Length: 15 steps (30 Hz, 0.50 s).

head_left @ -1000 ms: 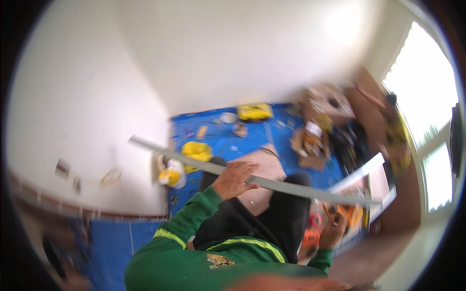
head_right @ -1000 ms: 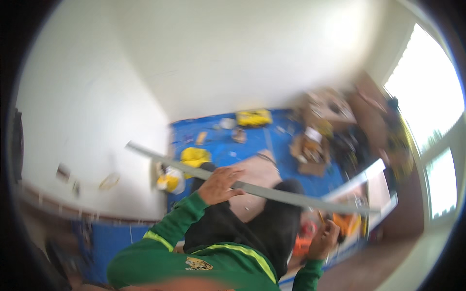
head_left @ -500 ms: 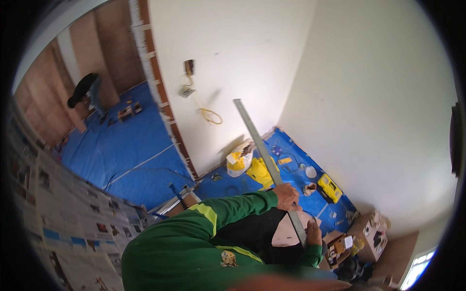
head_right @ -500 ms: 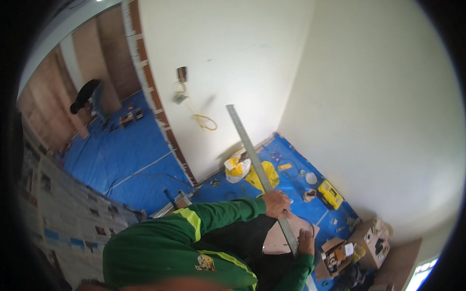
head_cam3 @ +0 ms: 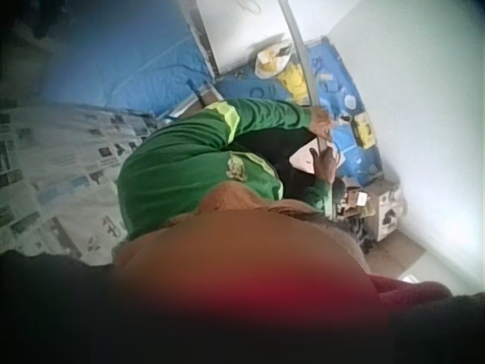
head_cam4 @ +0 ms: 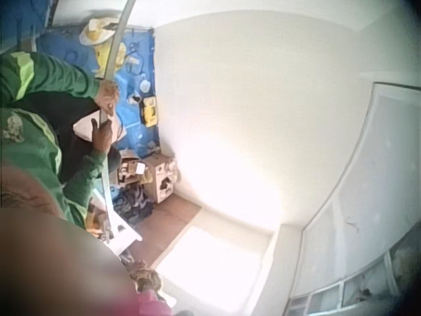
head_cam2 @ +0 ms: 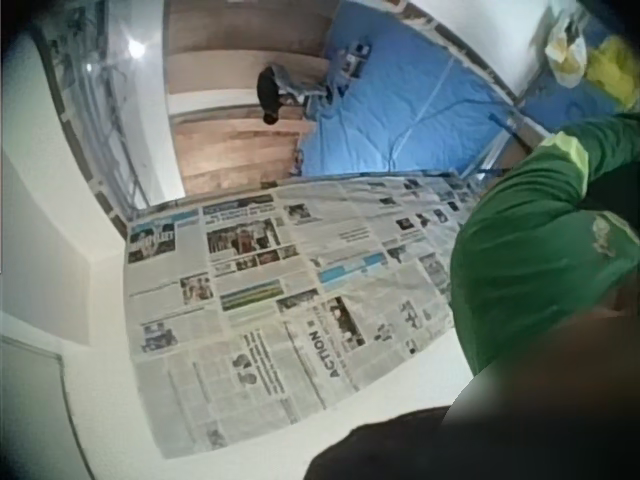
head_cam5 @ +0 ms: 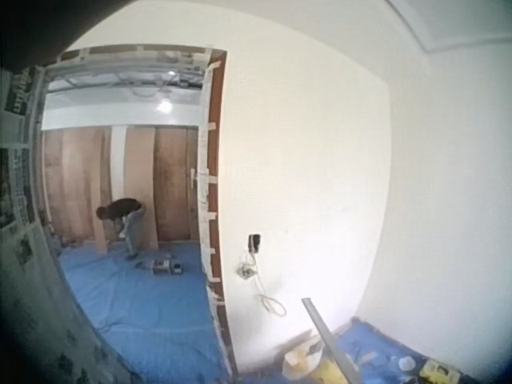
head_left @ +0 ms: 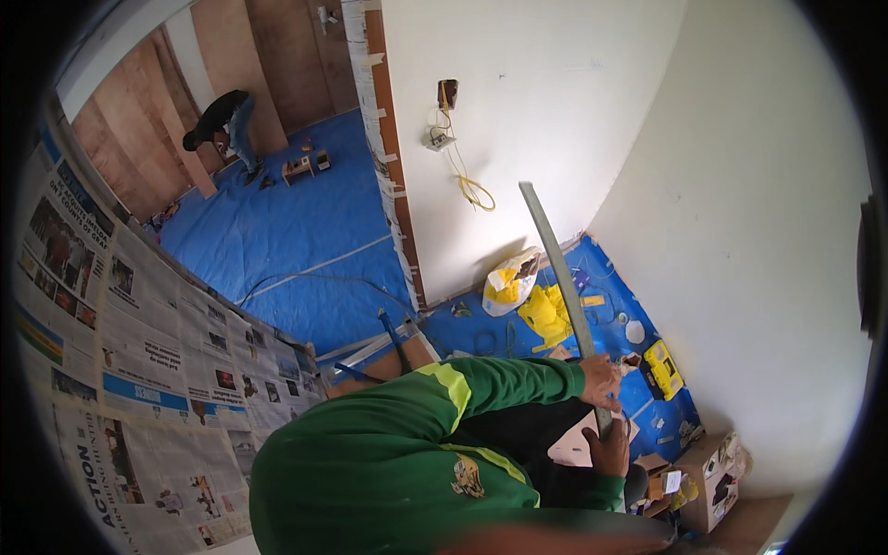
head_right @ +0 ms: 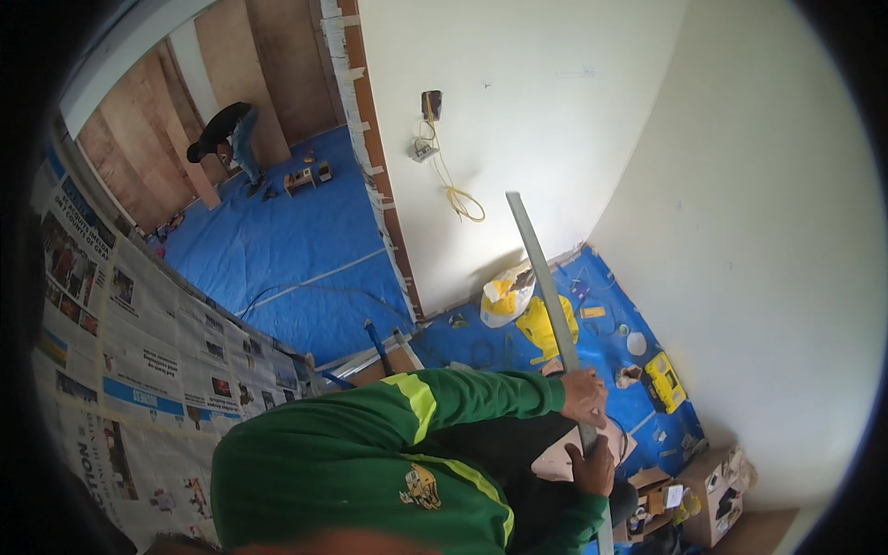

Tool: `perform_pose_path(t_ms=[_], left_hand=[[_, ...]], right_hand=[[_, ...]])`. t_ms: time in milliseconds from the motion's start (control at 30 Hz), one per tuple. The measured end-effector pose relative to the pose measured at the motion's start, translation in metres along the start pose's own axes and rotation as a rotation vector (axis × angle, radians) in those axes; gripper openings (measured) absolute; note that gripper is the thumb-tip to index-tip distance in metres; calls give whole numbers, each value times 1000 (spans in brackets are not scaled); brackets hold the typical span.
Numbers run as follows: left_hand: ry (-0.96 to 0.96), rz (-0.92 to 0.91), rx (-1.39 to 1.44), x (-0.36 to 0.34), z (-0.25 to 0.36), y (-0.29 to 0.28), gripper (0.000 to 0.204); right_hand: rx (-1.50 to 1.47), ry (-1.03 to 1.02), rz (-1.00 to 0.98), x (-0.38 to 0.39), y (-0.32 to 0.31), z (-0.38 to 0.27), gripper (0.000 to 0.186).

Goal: The person measures a metal strip with a tape measure and marks it with a pencil. They then use tin snips to cut the strip into smaller pieces while sitting on the floor.

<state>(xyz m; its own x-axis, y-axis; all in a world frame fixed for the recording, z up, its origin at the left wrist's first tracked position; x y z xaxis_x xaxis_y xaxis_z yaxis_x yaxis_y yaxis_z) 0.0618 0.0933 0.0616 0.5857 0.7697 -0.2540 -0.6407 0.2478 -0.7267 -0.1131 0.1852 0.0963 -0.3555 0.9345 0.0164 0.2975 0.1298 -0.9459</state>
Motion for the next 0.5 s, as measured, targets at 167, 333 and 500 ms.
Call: perform_pose_path(t_ms=[167, 333, 500], left_hand=[[-10, 26, 101, 8, -33, -17, 55], [-165, -1, -287, 23, -83, -46, 59], [-250, -36, -226, 21, -92, -35, 75]], right_hand=[[159, 59, 17, 2, 10, 9, 49], [154, 111, -80, 12, 3, 34, 50], [162, 75, -50, 8, -14, 37, 50]])
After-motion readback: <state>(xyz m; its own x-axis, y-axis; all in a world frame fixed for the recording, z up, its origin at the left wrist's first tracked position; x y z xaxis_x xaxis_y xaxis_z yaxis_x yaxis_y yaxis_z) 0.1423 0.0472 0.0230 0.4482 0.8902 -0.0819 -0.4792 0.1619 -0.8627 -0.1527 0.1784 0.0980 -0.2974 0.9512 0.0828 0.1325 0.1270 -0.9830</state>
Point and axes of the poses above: each hand's wrist, its own x-axis away from the middle knuckle, its own y-axis out of the palm, z = x × y, the point moved 5 cm from there along -x, towards the middle knuckle, and after that the axes turned 10 degrees about x, right-handed, at the moved point
